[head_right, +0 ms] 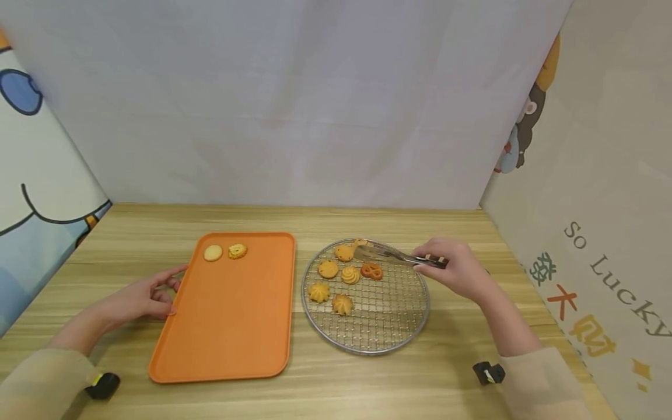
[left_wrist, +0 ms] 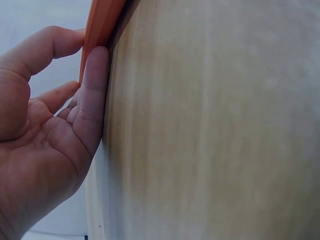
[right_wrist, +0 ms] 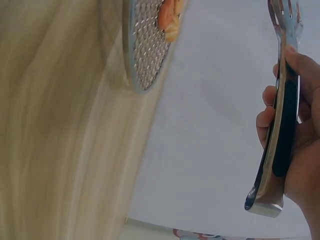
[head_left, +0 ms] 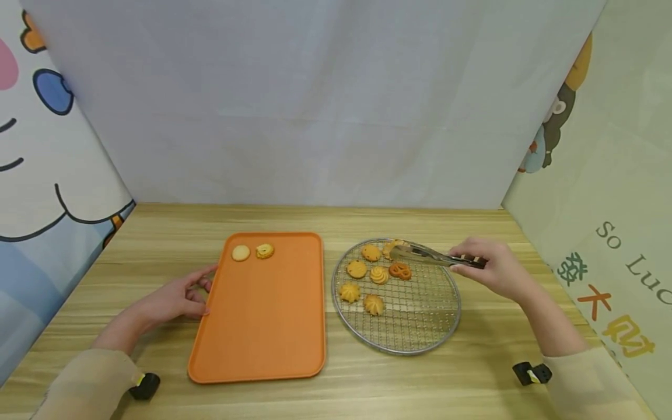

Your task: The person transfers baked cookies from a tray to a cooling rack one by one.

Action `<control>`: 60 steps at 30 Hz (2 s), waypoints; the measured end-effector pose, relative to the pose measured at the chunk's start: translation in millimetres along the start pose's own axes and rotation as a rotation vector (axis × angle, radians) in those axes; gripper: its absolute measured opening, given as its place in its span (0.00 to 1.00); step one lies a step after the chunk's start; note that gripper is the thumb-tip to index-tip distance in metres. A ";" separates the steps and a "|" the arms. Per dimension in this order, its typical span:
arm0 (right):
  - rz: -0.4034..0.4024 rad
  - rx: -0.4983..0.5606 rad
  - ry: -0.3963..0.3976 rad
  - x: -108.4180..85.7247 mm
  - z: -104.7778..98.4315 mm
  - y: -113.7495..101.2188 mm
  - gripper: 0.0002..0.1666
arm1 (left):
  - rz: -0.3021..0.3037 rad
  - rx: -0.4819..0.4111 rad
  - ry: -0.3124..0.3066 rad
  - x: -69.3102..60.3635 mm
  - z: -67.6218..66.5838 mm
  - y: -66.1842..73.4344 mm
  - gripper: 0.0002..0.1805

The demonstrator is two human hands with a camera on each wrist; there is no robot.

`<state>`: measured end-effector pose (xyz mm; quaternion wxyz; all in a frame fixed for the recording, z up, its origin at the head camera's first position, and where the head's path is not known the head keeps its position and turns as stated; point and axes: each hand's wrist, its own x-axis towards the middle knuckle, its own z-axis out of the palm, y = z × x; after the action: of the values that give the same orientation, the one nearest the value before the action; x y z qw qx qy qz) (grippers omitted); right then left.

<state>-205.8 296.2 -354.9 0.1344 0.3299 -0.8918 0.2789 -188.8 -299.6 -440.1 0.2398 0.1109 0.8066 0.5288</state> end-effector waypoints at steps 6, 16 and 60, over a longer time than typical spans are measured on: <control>0.013 0.021 -0.043 -12.5 2.5 12.0 0.14 | -0.006 -0.004 0.002 0.3 0.6 0.5 0.52; -0.051 0.082 -0.118 -25.8 11.2 25.9 0.16 | -0.014 -0.001 0.009 1.1 0.4 -0.5 0.52; -0.001 0.101 -0.228 -37.5 34.1 48.9 0.14 | 0.000 0.000 0.003 4.2 1.1 -4.2 0.52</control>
<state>-212.1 326.1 -418.3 0.0157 0.3663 -0.8859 0.2842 -191.6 -298.6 -445.5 0.2385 0.1101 0.8069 0.5291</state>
